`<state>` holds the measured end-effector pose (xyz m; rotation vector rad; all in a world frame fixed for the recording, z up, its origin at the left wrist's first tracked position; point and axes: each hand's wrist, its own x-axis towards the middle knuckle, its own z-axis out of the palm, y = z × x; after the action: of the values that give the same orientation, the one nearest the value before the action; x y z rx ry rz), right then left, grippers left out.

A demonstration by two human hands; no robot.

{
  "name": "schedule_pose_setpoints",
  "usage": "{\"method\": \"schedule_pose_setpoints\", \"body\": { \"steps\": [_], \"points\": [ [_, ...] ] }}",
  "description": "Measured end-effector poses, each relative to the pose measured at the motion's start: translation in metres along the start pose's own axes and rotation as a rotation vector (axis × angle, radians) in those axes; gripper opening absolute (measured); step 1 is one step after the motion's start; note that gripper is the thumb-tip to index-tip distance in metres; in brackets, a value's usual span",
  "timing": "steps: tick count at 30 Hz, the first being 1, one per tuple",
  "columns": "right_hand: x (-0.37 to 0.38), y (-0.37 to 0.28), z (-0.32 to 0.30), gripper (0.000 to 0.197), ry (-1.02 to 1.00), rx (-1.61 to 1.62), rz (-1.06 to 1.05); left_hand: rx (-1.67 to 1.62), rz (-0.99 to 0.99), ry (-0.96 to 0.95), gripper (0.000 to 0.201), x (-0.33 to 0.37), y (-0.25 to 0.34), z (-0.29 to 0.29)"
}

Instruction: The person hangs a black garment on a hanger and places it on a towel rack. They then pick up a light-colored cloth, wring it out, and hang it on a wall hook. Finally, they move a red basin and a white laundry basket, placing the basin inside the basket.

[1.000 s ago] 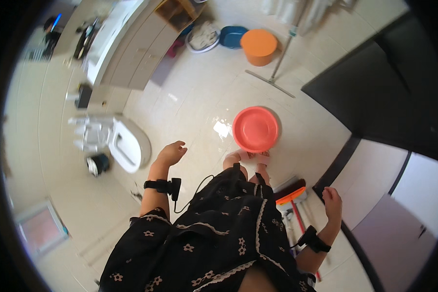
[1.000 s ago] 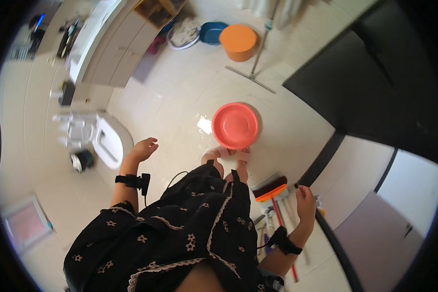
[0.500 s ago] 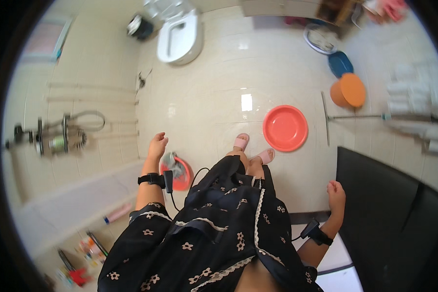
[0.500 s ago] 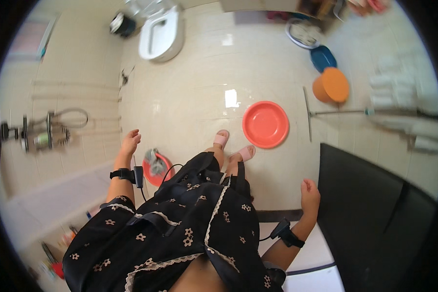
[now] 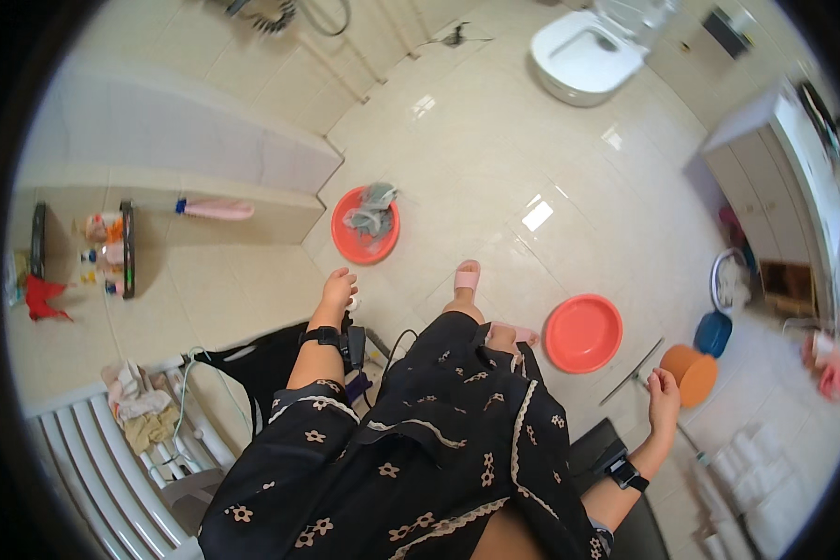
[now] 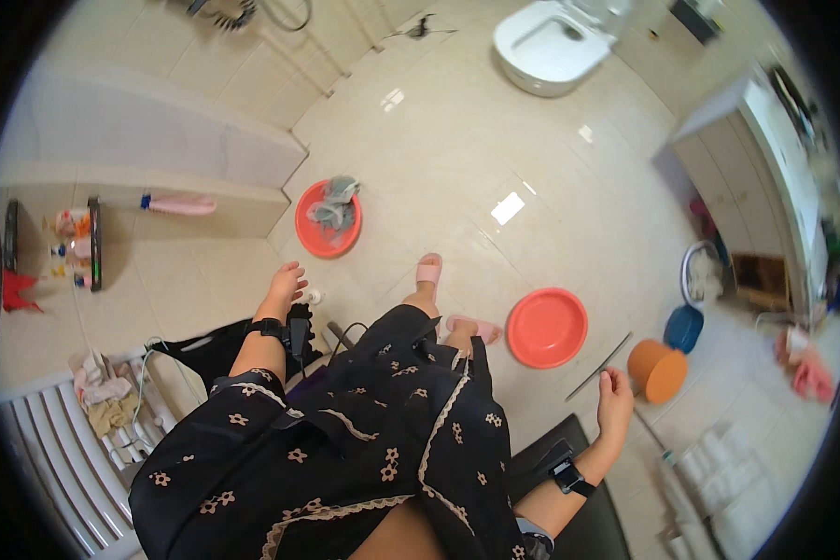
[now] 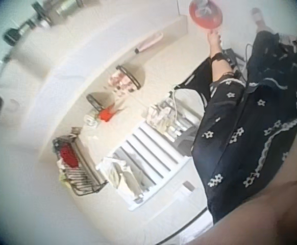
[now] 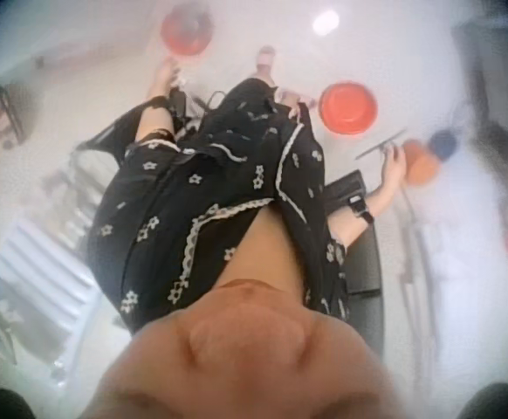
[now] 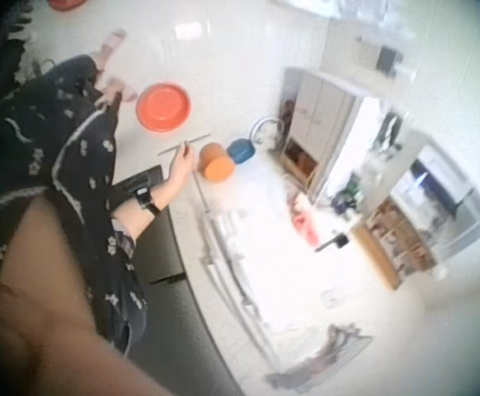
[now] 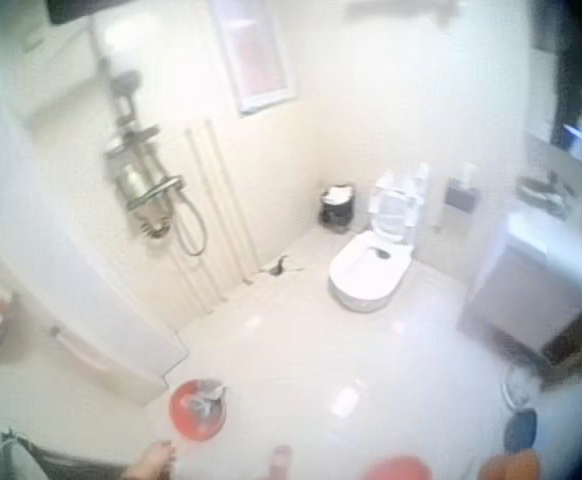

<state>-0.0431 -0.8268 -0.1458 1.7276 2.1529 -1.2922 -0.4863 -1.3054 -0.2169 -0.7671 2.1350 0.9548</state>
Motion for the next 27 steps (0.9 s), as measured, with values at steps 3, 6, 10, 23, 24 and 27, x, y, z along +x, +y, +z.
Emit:
{"method": "schedule_pose_setpoints", "body": {
  "steps": [3, 6, 10, 23, 24, 27],
  "points": [
    [0.029, -0.066, 0.026, 0.026, -0.083, -0.002, -0.055, -0.111, -0.061, 0.031, 0.049, 0.033, -0.014, -0.024],
    [0.045, -0.139, 0.052, 0.027, -0.114, -0.029, -0.141, -0.193, -0.127, 0.063, 0.047, 0.059, -0.021, -0.036],
    [0.066, -0.224, 0.091, 0.028, -0.201, -0.243, -0.222, -0.317, -0.145, 0.094, 0.046, 0.101, -0.047, -0.055],
    [0.156, -0.402, 0.238, 0.029, -0.416, -0.475, -0.528, -0.449, -0.269, 0.155, 0.044, 0.141, -0.03, -0.09],
    [0.167, -0.412, 0.257, 0.029, -0.444, -0.473, -0.574, -0.449, -0.23, 0.185, 0.044, 0.146, -0.036, -0.089],
    [0.2, -0.442, 0.314, 0.029, -0.53, -0.481, -0.685, -0.375, -0.201, 0.218, 0.043, 0.159, -0.044, -0.088]
  ]
}}
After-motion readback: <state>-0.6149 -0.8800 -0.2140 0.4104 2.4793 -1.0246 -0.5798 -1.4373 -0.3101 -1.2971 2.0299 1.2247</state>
